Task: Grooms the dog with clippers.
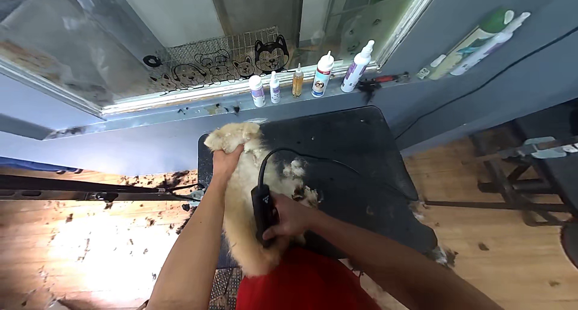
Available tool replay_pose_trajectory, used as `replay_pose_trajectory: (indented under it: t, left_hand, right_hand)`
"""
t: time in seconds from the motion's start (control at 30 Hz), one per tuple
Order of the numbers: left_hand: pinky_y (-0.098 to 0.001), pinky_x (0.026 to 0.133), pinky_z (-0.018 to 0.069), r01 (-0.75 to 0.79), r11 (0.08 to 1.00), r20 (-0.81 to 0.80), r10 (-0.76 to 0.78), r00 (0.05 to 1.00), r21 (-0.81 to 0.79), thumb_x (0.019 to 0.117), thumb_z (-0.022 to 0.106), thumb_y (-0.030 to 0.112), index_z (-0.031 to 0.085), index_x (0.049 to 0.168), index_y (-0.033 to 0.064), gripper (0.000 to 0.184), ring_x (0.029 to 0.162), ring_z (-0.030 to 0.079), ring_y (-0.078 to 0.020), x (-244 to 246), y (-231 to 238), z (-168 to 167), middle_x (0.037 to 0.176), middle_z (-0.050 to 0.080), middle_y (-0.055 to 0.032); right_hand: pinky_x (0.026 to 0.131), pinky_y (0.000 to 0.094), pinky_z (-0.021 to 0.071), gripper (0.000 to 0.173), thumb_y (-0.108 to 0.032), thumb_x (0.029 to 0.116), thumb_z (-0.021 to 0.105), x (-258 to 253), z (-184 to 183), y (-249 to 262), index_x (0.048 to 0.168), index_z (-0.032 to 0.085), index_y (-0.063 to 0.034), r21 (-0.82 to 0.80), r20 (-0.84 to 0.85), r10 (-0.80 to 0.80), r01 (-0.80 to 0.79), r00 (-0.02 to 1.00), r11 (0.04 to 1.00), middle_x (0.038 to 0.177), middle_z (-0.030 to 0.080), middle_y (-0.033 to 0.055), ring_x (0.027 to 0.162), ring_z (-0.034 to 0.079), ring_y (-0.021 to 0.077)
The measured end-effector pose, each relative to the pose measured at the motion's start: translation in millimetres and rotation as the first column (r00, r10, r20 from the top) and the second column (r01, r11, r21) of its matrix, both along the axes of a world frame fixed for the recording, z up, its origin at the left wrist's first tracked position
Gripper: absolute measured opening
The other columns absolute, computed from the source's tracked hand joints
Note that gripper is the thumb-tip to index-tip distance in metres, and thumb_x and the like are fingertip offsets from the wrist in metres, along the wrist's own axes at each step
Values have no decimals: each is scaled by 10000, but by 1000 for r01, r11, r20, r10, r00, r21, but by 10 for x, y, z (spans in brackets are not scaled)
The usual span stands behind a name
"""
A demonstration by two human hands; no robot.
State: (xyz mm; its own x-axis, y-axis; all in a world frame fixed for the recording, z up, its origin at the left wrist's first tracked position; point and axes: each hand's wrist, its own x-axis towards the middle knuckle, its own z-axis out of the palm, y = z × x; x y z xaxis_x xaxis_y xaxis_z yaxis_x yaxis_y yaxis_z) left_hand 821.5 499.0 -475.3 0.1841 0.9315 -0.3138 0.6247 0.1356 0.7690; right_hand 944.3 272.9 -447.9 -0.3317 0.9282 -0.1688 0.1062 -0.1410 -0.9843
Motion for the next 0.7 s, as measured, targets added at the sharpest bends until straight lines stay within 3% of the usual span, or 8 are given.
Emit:
replay_pose_trajectory:
  t: [0.07, 0.1, 0.2, 0.3, 0.43, 0.5, 0.6, 0.7]
  left_hand:
    - [-558, 940, 544, 6, 1000, -16, -7, 1000, -12, 829, 801, 514, 639, 1235, 42, 643, 1055, 693, -279, 6, -18, 26, 1106, 714, -162]
    - [-556, 944, 545, 11, 1000, -23, -11, 1000, -15, 827, 806, 510, 641, 1239, 45, 643, 1057, 694, -276, 9, -23, 47, 1110, 716, -160]
    - [-543, 948, 549, -4, 1000, 2, 4, 1000, -25, 822, 813, 495, 638, 1264, 63, 642, 1063, 693, -256, 8, -23, 59, 1129, 717, -143]
    - [-527, 970, 557, -8, 1000, 30, 9, 1000, -25, 788, 822, 554, 599, 1335, 102, 744, 1094, 691, -229, 2, 25, 22, 1169, 714, -118]
    - [-512, 961, 565, -50, 998, 12, 50, 999, -34, 752, 844, 586, 614, 1312, 106, 771, 1075, 701, -216, 126, 105, 105, 1143, 727, -102]
    - [-517, 974, 542, -49, 996, -29, 46, 998, -79, 815, 792, 581, 628, 1280, 65, 713, 1084, 689, -239, 151, 139, 160, 1144, 718, -128]
    - [-543, 872, 558, -36, 986, -98, 20, 995, -165, 924, 657, 603, 671, 1163, 7, 643, 949, 696, -282, 112, 167, 217, 1028, 715, -181]
    - [-494, 875, 583, -29, 975, -55, 17, 998, -222, 955, 601, 620, 672, 1217, 48, 632, 960, 713, -234, 65, 195, 207, 1051, 732, -143]
  right_hand:
    - [942, 400, 590, 790, -64, 768, 870, 79, -3, 58, 1438, 450, -51, -43, -108, 85, -90, 991, 995, 1166, 695, 121, 1045, 698, 189]
    - [927, 403, 600, 785, -39, 757, 842, 143, 5, 104, 1432, 441, -43, -26, -194, 27, -32, 981, 999, 1147, 709, 119, 1030, 708, 198]
    - [926, 452, 600, 797, -67, 779, 819, 374, 5, 384, 1428, 362, 1, 56, -459, -326, 393, 826, 918, 1132, 702, 155, 1037, 708, 263]
    - [978, 466, 594, 930, -24, 720, 880, 651, 46, 879, 1455, 311, 17, 168, -455, -475, 597, 753, 784, 1148, 681, 177, 1078, 695, 283]
    - [938, 415, 613, 893, 19, 676, 879, 795, 145, 1304, 1409, 368, 18, 238, -418, -380, 503, 825, 831, 1130, 694, 155, 1046, 712, 243]
    - [959, 425, 603, 880, 40, 685, 876, 817, 117, 1493, 1401, 365, 39, 267, -448, -339, 485, 827, 832, 1149, 687, 170, 1070, 704, 257]
    - [960, 426, 605, 817, 88, 690, 860, 891, 38, 1752, 1362, 398, 66, 297, -461, -315, 479, 829, 826, 1141, 705, 180, 1065, 715, 269]
    - [967, 382, 601, 829, 86, 666, 873, 953, -34, 1891, 1356, 415, 61, 311, -402, -306, 443, 863, 841, 1131, 717, 153, 1059, 719, 229]
